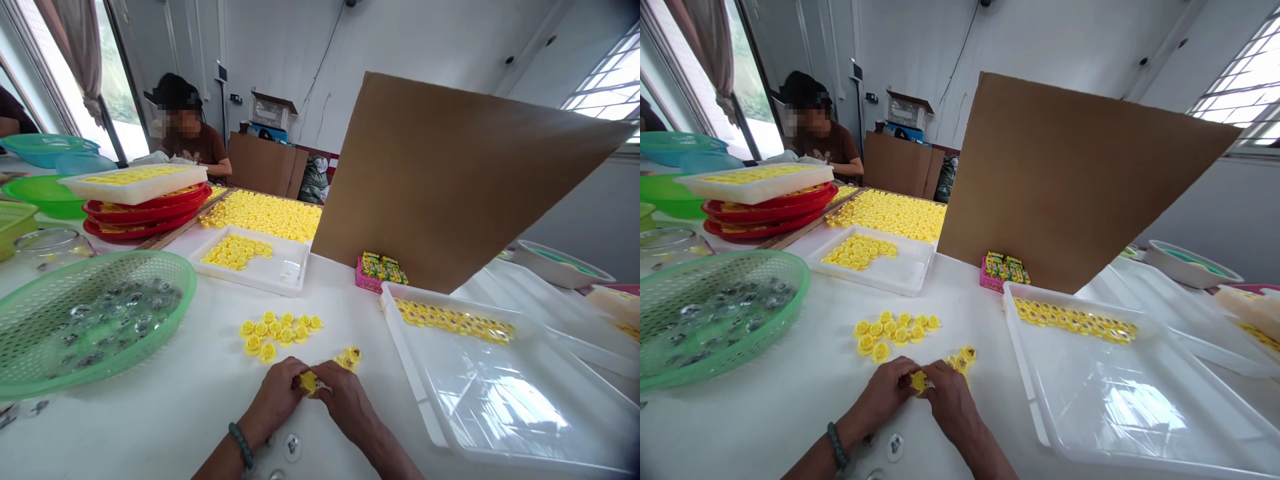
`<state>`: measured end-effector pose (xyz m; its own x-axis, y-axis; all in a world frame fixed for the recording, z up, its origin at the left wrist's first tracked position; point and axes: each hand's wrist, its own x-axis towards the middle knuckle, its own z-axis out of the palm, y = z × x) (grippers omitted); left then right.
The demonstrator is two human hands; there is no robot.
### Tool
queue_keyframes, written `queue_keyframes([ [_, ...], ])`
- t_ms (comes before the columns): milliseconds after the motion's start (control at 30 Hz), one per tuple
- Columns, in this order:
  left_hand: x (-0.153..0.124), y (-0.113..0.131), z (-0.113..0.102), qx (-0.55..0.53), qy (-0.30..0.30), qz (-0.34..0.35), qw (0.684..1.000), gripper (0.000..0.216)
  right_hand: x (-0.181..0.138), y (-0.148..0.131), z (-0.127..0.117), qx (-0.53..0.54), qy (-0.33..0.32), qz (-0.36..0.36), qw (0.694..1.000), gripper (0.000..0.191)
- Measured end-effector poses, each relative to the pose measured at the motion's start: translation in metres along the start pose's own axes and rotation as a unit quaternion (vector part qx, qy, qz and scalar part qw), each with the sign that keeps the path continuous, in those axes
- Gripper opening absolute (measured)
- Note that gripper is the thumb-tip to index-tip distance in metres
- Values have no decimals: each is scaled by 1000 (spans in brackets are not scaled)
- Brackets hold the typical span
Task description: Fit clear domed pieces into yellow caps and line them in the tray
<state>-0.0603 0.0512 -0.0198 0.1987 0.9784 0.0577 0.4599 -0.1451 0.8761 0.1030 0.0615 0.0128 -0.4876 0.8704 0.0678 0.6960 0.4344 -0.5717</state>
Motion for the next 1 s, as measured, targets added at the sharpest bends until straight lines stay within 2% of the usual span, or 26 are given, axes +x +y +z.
queue_keyframes([
  [200, 2, -6, 2, -38, 11, -16, 999, 19, 10, 1, 1, -38, -43, -28, 998, 26],
  [300, 2, -5, 2, -51, 5, -13, 999, 23, 13, 3, -1, -38, -67, -46, 996, 29],
  [500, 3, -5, 4, -43, 9, -19, 999, 31, 19, 11, -10, -49, -110, -77, 990, 21],
  [633, 4, -6, 6, -37, 13, -22, 999, 31, 20, 17, -11, -74, -117, -84, 987, 13],
  [767, 3, -7, 8, -31, 14, -17, 999, 30, 19, 16, -8, -126, -120, -55, 983, 4],
  [867, 3, -7, 7, -24, 15, -12, 1000, 29, 17, 13, -5, -158, -107, -33, 981, 6],
  [1000, 3, -7, 7, -20, 11, -3, 1000, 26, 7, 11, 0, -144, -66, -6, 987, 7],
])
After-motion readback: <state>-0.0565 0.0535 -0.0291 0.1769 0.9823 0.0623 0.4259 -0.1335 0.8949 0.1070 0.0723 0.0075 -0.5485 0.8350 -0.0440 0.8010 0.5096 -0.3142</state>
